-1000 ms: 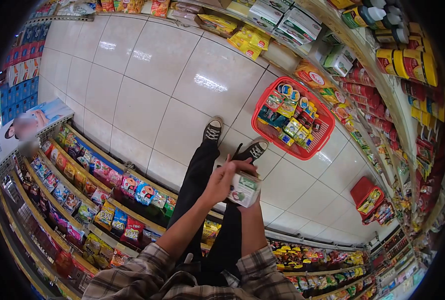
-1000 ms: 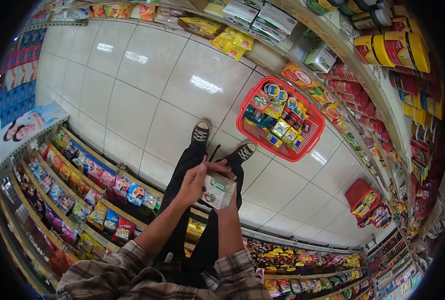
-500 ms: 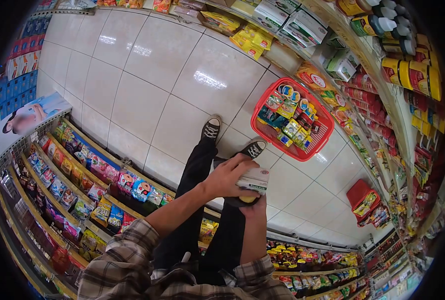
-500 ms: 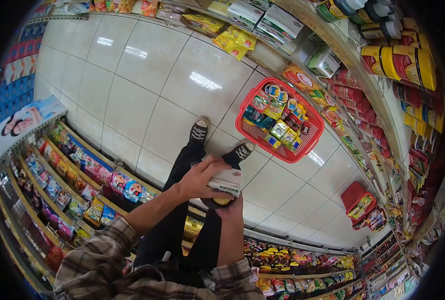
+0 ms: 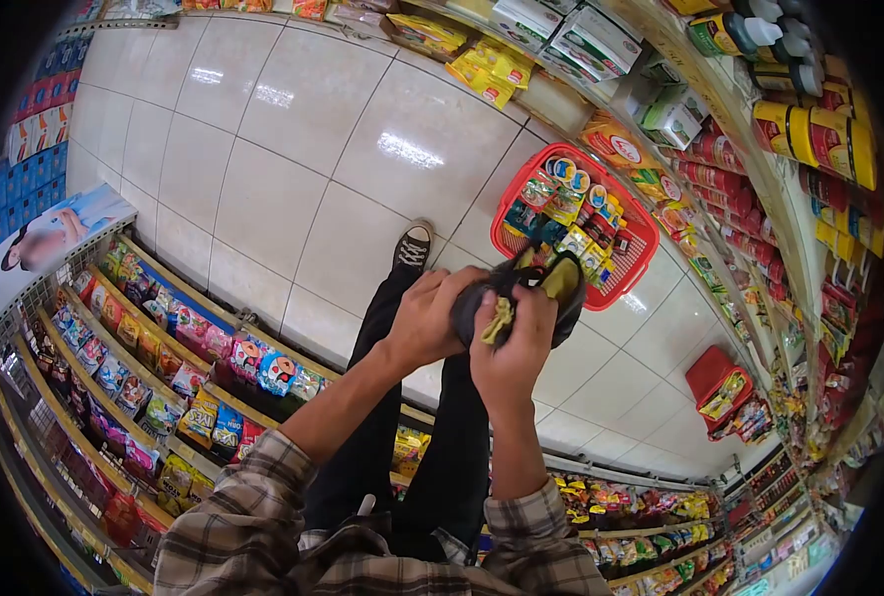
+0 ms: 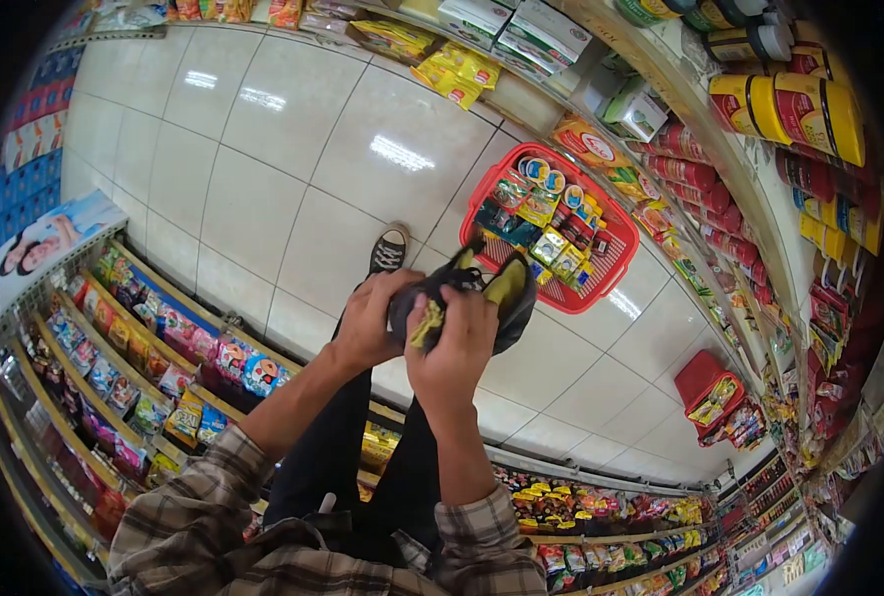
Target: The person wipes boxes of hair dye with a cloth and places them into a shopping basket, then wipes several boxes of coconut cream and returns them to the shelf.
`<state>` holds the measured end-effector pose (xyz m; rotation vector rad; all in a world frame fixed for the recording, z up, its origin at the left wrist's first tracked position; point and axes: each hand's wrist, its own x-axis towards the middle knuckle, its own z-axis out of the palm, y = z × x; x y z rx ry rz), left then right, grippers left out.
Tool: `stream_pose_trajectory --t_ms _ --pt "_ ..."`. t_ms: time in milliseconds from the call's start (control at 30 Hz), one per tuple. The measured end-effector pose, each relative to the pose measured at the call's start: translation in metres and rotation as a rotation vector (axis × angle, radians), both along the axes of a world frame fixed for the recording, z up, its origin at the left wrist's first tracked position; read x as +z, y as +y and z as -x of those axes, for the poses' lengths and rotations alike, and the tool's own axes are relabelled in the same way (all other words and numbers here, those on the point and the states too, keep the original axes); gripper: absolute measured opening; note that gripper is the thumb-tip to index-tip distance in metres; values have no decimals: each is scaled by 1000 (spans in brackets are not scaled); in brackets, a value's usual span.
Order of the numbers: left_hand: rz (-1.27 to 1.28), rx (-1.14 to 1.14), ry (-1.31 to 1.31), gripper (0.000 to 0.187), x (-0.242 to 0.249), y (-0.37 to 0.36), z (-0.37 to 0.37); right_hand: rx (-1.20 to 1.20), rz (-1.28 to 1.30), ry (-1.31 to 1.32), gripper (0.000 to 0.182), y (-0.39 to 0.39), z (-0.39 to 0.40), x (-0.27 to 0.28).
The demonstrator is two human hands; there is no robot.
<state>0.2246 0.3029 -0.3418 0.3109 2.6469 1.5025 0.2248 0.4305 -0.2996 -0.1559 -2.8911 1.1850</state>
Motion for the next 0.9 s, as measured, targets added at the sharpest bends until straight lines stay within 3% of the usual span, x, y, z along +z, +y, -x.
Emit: stream_pose_trajectory --t_ms 100,233,333,433,467,533,600,667,767,867,900 --pt "4 8 -15 72 5 -8 -7 -109 41 -170 26 6 6 -10" --pt "-13 -27 -99 72 5 -22 -12 -206 78 -491 29 39 -20 -66" --pt "-173 143 -355 74 16 -24 20 -177 -9 -697 36 63 -52 -101" --pt "-35 125 -148 66 -3 -37 82 -186 -60 -794 45 68 -102 -120" --pt "53 121 67 66 -8 -40 112 -202 -47 -792 47 69 -123 -130" --pt "-224 188 -51 62 -26 -41 162 -235 77 -911 50 64 -135 -130" --pt "-246 118 103 62 -30 -43 212 -217 94 -970 50 57 -151 -133" --pt "9 90 246 57 -30 -41 250 -208 107 -1047 50 55 -167 -142" --pt "-202 -29 -11 67 -18 -32 288 -205 118 -1149 52 54 -184 -151" --pt "-200 76 284 55 -80 -26 310 -213 116 -1163 55 50 -188 -147" --pt "-211 164 258 54 -78 -21 307 -228 138 -1158 56 49 -188 -146"
